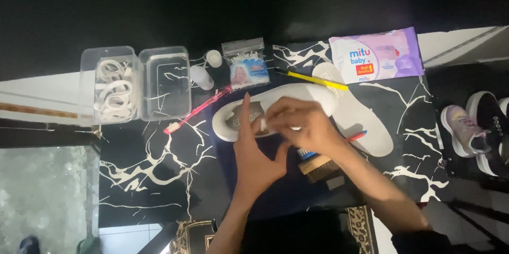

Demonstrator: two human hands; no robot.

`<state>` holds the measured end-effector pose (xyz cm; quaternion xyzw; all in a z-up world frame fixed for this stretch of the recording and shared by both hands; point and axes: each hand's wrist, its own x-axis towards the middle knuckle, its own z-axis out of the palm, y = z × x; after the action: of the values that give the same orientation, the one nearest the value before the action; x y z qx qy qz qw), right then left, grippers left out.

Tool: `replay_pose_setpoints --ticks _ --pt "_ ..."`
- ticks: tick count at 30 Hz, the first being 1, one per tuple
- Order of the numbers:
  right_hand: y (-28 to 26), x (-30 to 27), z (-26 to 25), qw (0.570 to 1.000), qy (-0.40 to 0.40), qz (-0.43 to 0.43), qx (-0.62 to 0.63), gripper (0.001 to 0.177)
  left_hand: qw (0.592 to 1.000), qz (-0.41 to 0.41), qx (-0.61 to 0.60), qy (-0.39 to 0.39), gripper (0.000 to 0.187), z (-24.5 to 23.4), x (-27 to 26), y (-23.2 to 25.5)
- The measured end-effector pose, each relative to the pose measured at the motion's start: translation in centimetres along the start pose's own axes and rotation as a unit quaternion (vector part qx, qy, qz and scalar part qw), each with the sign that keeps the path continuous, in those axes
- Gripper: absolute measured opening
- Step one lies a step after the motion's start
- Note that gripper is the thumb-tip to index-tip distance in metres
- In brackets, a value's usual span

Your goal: Cleaning the interior and exterior of a white shoe using cotton swabs, wipes, and a brush.

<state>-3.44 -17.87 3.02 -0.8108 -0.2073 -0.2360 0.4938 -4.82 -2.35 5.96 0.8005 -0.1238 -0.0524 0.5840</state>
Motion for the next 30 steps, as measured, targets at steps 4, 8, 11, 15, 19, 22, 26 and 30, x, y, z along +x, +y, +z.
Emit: replay_pose_setpoints --ticks 4,8,11,15,19,22,26,30 --pt "-0.7 0.8 -0.9 1.000 -0.004 0.009 -0.017 0.015 1.000 -0.004 -0.012 -0.023 0.113 -0.5 0.3 0.9" --pt "-1.0 0.3 -0.8 0.998 -0.003 0.028 -0.054 0.019 0.999 0.012 -0.043 -0.024 0.111 -0.3 0.2 -0.2" --pt "-0.6 0.5 -0.8 0.999 0.000 0.028 0.016 0.016 0.998 0.009 -0.052 -0.032 0.106 -0.6 0.1 0.5" --pt "-0.6 0.8 -1.0 0.996 0.017 0.018 -0.083 0.022 0.998 0.028 -0.042 -0.039 0.106 -0.5 0.2 0.6" --pt "-0.6 0.4 -0.3 0.998 0.008 0.051 0.034 0.017 0.998 0.039 -0.020 -0.036 0.106 -0.6 0.0 0.8" --pt "-1.4 1.3 -0.3 0.998 -0.001 0.046 0.035 0.018 0.998 0.054 -0.017 -0.030 0.107 -0.7 0.3 0.7" --pt "-3.6 1.7 0.1 0.997 -0.024 0.063 0.024 0.023 0.997 0.052 -0.056 -0.034 0.111 -0.8 0.5 0.5" --pt "-0.9 0.6 0.6 0.997 0.045 0.044 -0.050 0.017 0.994 0.056 -0.083 -0.045 0.107 -0.6 -0.2 -1.1"
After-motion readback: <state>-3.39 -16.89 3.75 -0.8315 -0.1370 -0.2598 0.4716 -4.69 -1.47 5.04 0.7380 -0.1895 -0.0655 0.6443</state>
